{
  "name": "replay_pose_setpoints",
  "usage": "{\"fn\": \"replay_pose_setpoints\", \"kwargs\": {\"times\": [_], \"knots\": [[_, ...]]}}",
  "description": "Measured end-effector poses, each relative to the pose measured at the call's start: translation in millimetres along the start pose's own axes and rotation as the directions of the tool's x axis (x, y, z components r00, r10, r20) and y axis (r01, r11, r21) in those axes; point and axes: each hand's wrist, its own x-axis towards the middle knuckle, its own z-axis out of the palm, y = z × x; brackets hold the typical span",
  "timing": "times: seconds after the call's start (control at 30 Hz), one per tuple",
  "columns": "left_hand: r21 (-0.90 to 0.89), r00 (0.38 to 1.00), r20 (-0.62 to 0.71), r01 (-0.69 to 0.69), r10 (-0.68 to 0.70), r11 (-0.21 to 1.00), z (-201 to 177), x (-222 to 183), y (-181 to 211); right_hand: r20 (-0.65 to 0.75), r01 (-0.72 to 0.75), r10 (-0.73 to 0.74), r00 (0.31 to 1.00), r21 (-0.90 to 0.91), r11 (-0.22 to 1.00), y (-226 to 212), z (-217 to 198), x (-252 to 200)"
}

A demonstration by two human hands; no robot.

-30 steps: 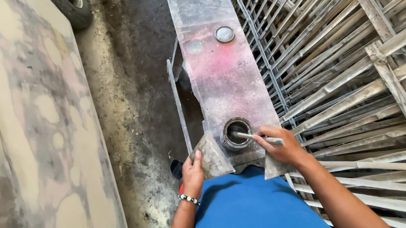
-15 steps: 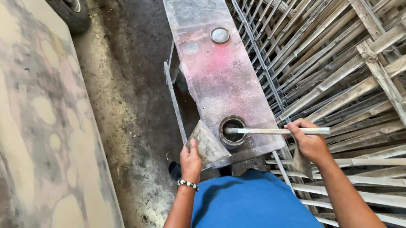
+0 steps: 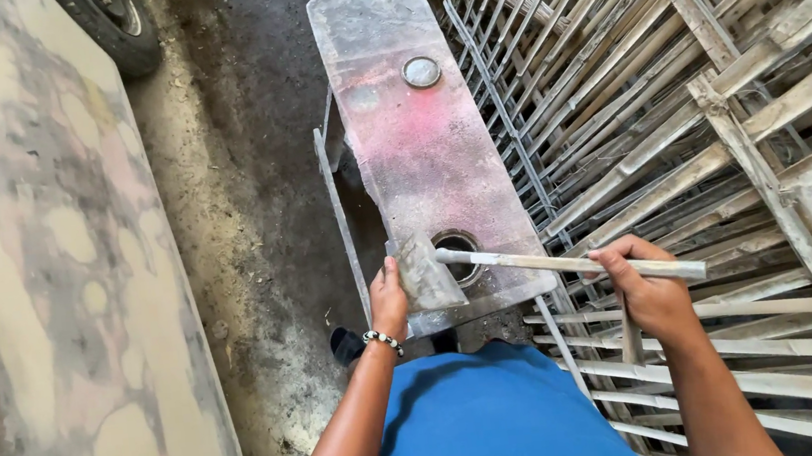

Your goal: The person scoops a gray paste from a container using a putty knife and applies it to the side panel of a vehicle. They spread the paste across the surface with the knife, smoothing it out in broad strokes.

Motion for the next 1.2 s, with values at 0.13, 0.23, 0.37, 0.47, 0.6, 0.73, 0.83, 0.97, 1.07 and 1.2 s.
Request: {"fn": "replay_pose_setpoints", "kwargs": {"times": [0.13,0.23,0.37,0.47,0.6,0.73,0.83,0.97,1.07,1.2], "knots": [[-0.107,0.998,0.027,0.057,-0.055,0.993,12.0,-0.2,0.1,0.103,0.165,-0.153,0.983,-0.115,0.980,-10.0,11.1,-13.1],[-0.240,0.994,0.064,0.105,-0.092,0.965,21.3,-6.5,13.4,0.167,0.088,-0.066,0.984,-0.125,0.988,-1.8,9.6,-20.5],[-0.352,0.976,0.085,0.220,-0.203,0.910,27.1,-11.9,30.4,0.247,0.053,-0.048,0.968,-0.015,0.998,31.1,-7.5,-28.7],[-0.355,0.975,0.099,0.221,-0.199,0.908,31.1,-12.0,34.1,0.241,-0.084,0.065,0.968,0.070,0.994,53.1,-21.4,-32.9],[-0.274,0.978,0.115,0.199,-0.174,0.941,27.6,-6.5,16.2,0.313,0.155,-0.160,0.936,0.041,0.987,26.6,-21.1,-40.2],[-0.204,0.981,0.091,0.190,-0.174,0.961,26.4,-2.4,5.0,0.376,0.228,-0.193,0.906,-0.050,0.972,-24.0,-13.2,-51.9],[-0.176,0.984,0.104,0.161,-0.144,0.971,32.4,-4.2,17.5,0.355,0.235,-0.135,0.925,-0.258,0.937,-36.0,-8.7,-56.1],[-0.243,0.981,0.167,0.135,-0.096,0.961,41.5,-9.7,37.9,0.141,-0.050,0.076,0.987,-0.177,0.983,-12.2,-17.2,-52.4],[-0.286,0.977,0.196,0.133,-0.078,0.949,42.4,-13.4,42.1,0.017,-0.149,0.150,0.988,-0.047,0.988,-3.1,-18.1,-46.6],[-0.297,0.974,0.217,0.133,-0.069,0.945,45.1,-15.4,39.8,-0.043,-0.174,0.190,0.981,0.248,0.953,31.7,-29.7,-34.7]]}}
